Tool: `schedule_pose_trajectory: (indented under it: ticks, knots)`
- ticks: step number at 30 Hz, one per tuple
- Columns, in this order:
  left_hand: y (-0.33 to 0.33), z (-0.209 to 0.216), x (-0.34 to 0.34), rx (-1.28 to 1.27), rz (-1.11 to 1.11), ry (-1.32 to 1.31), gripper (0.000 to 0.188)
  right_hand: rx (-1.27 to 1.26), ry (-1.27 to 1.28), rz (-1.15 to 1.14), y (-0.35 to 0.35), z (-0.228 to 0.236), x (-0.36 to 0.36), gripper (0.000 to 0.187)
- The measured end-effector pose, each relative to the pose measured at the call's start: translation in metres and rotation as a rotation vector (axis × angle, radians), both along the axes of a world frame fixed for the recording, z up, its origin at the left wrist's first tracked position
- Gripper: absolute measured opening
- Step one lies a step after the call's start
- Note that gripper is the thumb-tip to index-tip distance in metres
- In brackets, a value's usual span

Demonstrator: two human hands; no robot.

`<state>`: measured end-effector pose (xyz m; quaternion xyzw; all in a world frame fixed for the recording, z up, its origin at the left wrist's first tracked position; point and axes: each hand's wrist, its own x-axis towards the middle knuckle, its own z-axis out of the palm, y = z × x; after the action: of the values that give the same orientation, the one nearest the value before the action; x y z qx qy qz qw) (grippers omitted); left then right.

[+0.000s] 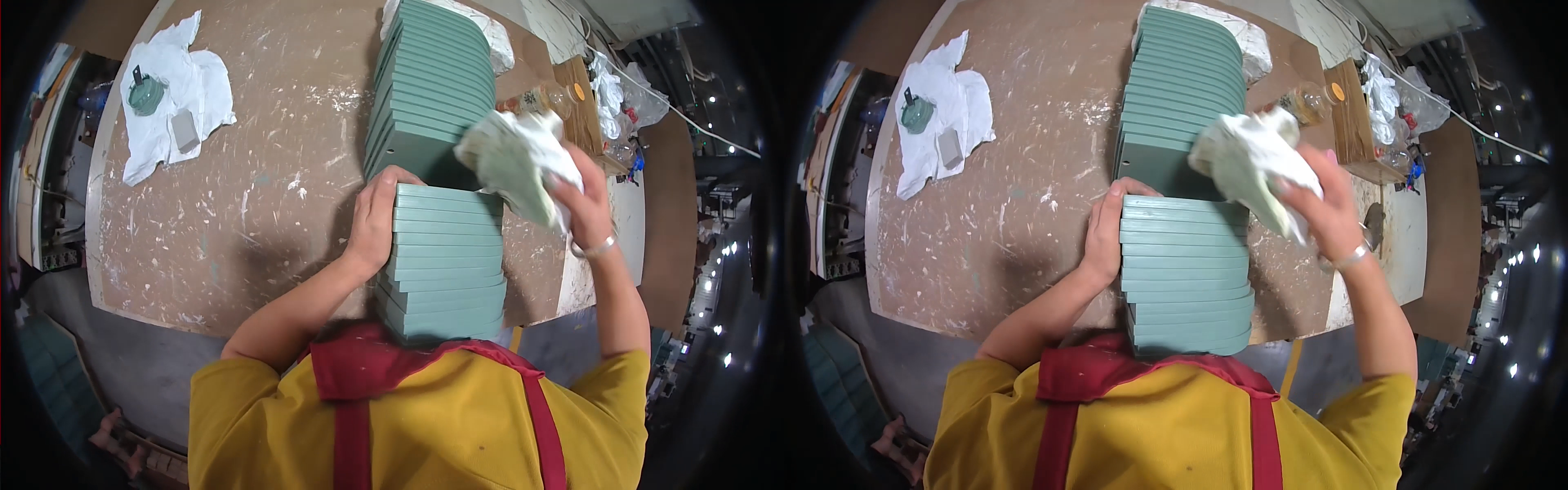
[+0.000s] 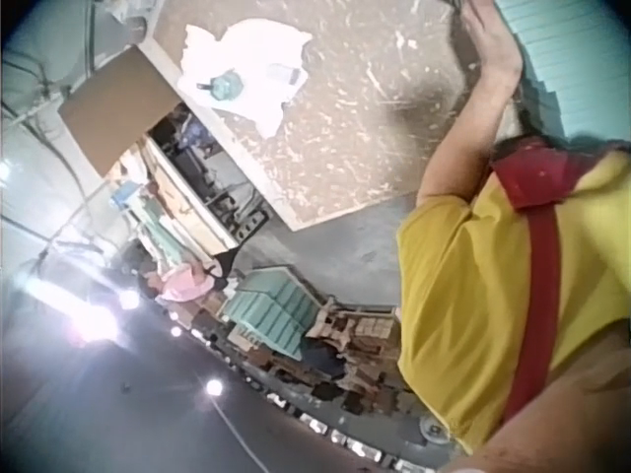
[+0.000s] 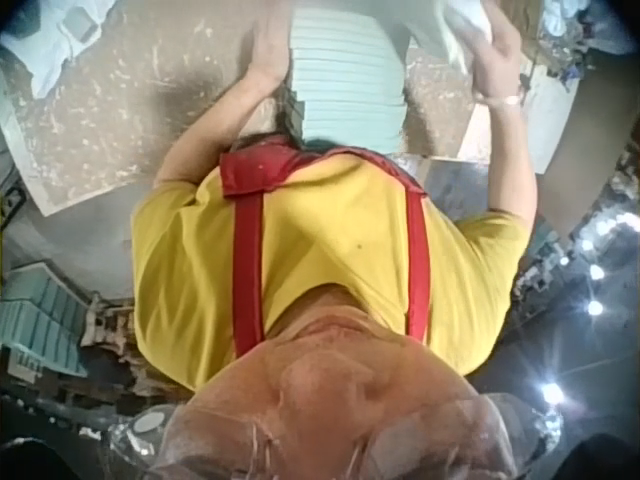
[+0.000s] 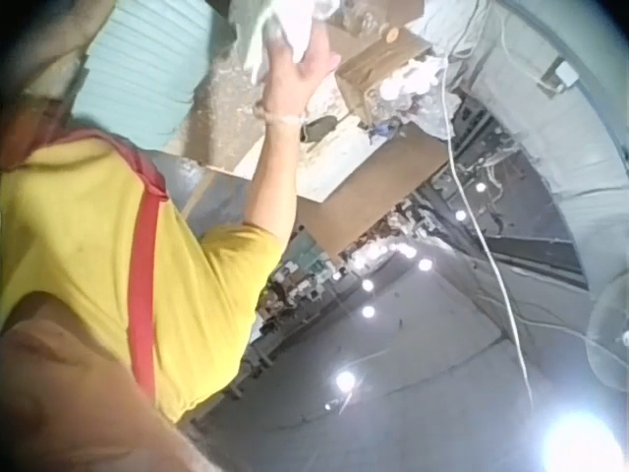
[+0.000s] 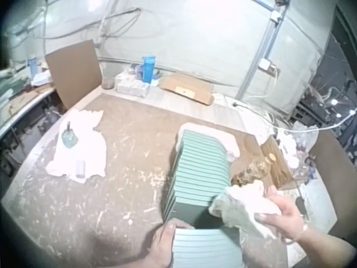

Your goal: Cleaning and wiping down stacks of green manufactured furniture components.

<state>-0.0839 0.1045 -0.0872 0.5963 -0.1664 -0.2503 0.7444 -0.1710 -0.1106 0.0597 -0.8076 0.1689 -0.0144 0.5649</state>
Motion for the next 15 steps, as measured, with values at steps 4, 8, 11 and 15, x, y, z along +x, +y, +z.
schedule_pose_trajectory:
  ticks: [4,8,11,15]
  knots:
    - [-0.001,0.000,-0.001,-0.002,-0.031,-0.034,0.051,-0.603,-0.200,0.589,0.043,-0.030,-0.026,0.031]
    - [-0.025,-0.085,-0.025,0.012,0.247,-0.839,0.026,-0.629,-0.356,0.817,0.114,-0.060,0.034,0.034]
    - [-0.001,-0.072,-0.018,-0.115,0.142,-0.154,0.028,-0.205,-0.243,0.703,0.098,-0.054,0.059,0.038]
    - [0.007,0.000,0.008,0.010,-0.055,-0.145,0.035,0.423,-0.197,-0.114,-0.010,-0.030,0.038,0.045]
